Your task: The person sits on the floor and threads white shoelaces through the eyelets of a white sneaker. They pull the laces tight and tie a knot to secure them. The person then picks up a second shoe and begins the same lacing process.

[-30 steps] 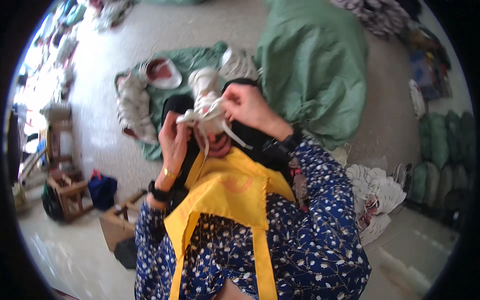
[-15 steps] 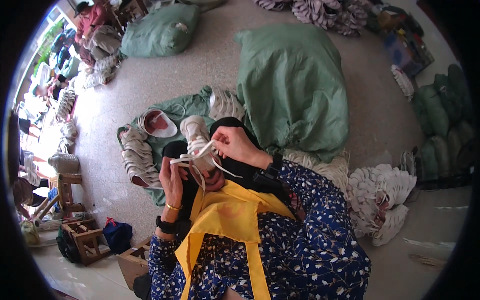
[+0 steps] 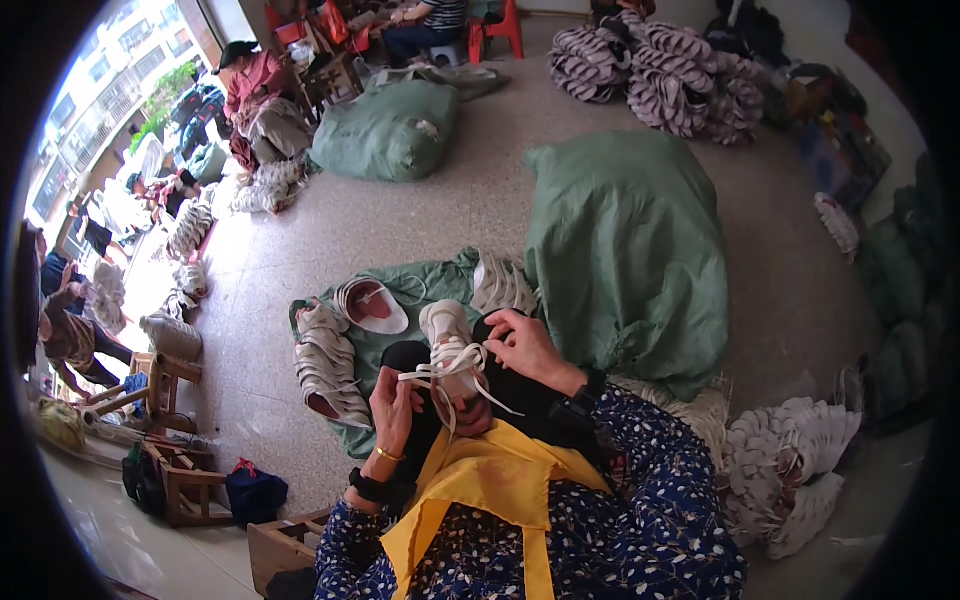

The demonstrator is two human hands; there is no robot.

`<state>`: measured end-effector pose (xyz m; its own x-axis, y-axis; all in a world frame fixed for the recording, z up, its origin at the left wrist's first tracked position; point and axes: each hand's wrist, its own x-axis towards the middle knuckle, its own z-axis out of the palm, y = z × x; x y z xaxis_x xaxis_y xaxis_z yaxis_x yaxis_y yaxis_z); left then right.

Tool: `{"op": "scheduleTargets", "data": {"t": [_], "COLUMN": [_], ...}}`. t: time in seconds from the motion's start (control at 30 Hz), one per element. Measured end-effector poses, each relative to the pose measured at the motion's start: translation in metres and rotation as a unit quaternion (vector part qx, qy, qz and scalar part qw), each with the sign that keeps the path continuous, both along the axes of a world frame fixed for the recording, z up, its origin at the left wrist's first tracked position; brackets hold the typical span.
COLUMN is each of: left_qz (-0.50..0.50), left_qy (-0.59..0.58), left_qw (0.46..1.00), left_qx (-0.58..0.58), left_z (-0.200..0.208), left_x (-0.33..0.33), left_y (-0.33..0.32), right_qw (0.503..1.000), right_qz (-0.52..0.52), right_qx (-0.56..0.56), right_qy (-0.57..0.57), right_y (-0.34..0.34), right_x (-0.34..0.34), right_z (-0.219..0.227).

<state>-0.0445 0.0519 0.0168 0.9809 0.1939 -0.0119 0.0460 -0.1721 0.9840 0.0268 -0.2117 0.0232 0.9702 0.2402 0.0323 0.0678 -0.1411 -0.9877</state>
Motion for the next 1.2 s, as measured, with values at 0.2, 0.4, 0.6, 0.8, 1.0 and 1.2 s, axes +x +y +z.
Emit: {"op": "scheduleTargets", "data": {"t": [0.2, 0.4, 0.6, 0.8, 1.0, 1.2], "left_qz": [-0.002, 0.013, 0.056, 0.074, 0.084, 0.098], "left_qy": [-0.014, -0.028, -0.037, -0.054, -0.066, -0.084], "left_qw": [1.000, 0.999, 0.998, 0.995, 0.988, 0.990], "left_qx": [-0.016, -0.034, -0.004, 0.027, 0.110, 0.064], "left_z": [0.000, 0.006, 0.000, -0.019, -0.025, -0.026], "left_x": [-0.001, 0.000, 0.013, 0.037, 0.031, 0.025], "left_y": [0.002, 0.001, 0.009, 0.004, 0.010, 0.010], "right_qw": [0.996, 0.977, 0.966, 0.959, 0.937, 0.955], "right_qz": [-0.082, -0.130, -0.127, -0.169, -0.192, -0.118], "right_qx": [-0.012, -0.115, -0.123, -0.149, -0.172, -0.013], "right_qy": [0.043, 0.120, 0.190, 0.173, 0.238, 0.272], "right_y": [-0.050, -0.103, -0.115, -0.146, -0.147, -0.164], "right_x": [0.012, 0.000, -0.015, -0.020, -0.029, -0.034], "right_z": [-0.028, -0.091, -0.142, -0.222, -0.252, -0.288]}}
